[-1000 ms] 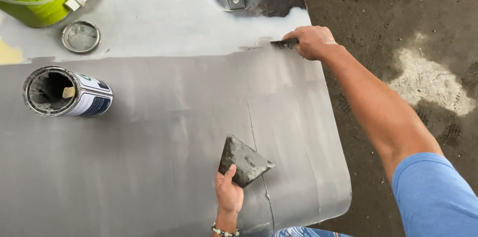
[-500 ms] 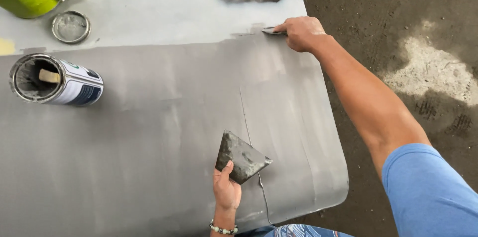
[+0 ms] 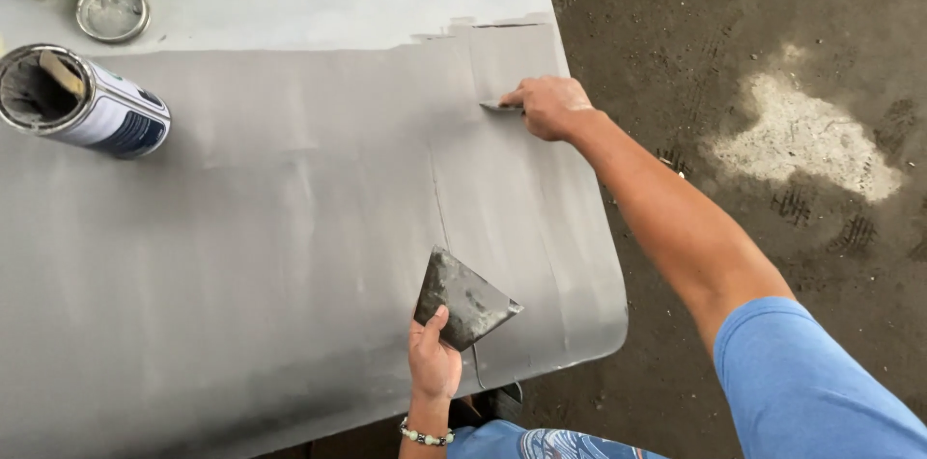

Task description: The person uses a putty knife to scoop filler from a can and applies it to a large metal panel, smoothing the surface with a second putty knife. The person repeatedly transfers filler between the two knives and spreads it across the panel.

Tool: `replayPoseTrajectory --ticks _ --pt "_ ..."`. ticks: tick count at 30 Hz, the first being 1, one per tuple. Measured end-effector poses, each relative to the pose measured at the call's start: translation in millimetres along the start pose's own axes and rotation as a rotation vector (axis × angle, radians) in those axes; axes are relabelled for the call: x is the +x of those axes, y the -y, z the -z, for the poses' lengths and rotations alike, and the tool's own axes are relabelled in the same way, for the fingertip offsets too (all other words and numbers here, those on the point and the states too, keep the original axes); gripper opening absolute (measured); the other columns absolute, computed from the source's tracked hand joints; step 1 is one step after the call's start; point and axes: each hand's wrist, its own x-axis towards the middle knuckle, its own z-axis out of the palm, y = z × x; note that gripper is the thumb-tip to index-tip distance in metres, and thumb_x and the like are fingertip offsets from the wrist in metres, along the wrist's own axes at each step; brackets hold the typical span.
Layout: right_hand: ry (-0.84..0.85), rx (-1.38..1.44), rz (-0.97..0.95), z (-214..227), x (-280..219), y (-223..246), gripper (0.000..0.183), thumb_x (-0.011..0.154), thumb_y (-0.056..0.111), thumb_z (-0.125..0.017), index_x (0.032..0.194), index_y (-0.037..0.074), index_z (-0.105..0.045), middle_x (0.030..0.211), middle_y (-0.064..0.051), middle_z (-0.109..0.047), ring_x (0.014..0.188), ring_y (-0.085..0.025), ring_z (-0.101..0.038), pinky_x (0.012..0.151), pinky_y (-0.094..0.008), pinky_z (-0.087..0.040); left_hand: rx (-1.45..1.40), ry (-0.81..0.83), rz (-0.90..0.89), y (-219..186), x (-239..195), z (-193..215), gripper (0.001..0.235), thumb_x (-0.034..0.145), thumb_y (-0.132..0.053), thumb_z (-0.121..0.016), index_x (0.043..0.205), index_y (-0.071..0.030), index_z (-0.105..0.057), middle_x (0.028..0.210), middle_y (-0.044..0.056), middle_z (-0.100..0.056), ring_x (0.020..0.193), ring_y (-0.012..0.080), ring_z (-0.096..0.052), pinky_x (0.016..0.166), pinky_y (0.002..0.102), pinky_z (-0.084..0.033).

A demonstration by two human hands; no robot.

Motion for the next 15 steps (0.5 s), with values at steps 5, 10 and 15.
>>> replayPoseTrajectory --ticks 5,10,15 --pt "0.030 0.021 0.010 -20 -42 6 0.051 0.091 0.010 -0.057 0.134 0.034 -0.067 0.128 -0.002 -0.065 0.117 -0.027 -0.062 0.097 -0.044 -0.051 -0.020 0.049 0.027 17 -28 3 0.040 0.098 -0.009 -0.055 0.137 0.001 -0.057 0.129 0.010 -0.065 0.119 0.0219 -0.061 0.106 0.039 -0.046" --pt "0.027 0.029 0.028 -41 -90 12 0.048 0.092 0.010 -0.057 0.132 0.034 -0.069 0.124 -0.002 -0.066 0.114 -0.027 -0.063 0.095 -0.044 -0.052 -0.009 0.096 -0.003 29 -55 3 0.039 0.099 -0.008 -0.055 0.137 0.001 -0.056 0.131 0.008 -0.065 0.121 0.0211 -0.060 0.107 0.039 -0.045" --pt "0.067 0.025 0.031 -59 -141 20 0.049 0.091 0.008 -0.056 0.131 0.034 -0.070 0.122 -0.003 -0.066 0.111 -0.027 -0.065 0.093 -0.044 -0.053 0.048 0.082 -0.050 46 -76 11 0.039 0.099 -0.006 -0.054 0.137 0.002 -0.058 0.132 0.008 -0.065 0.121 0.0194 -0.060 0.108 0.035 -0.045"
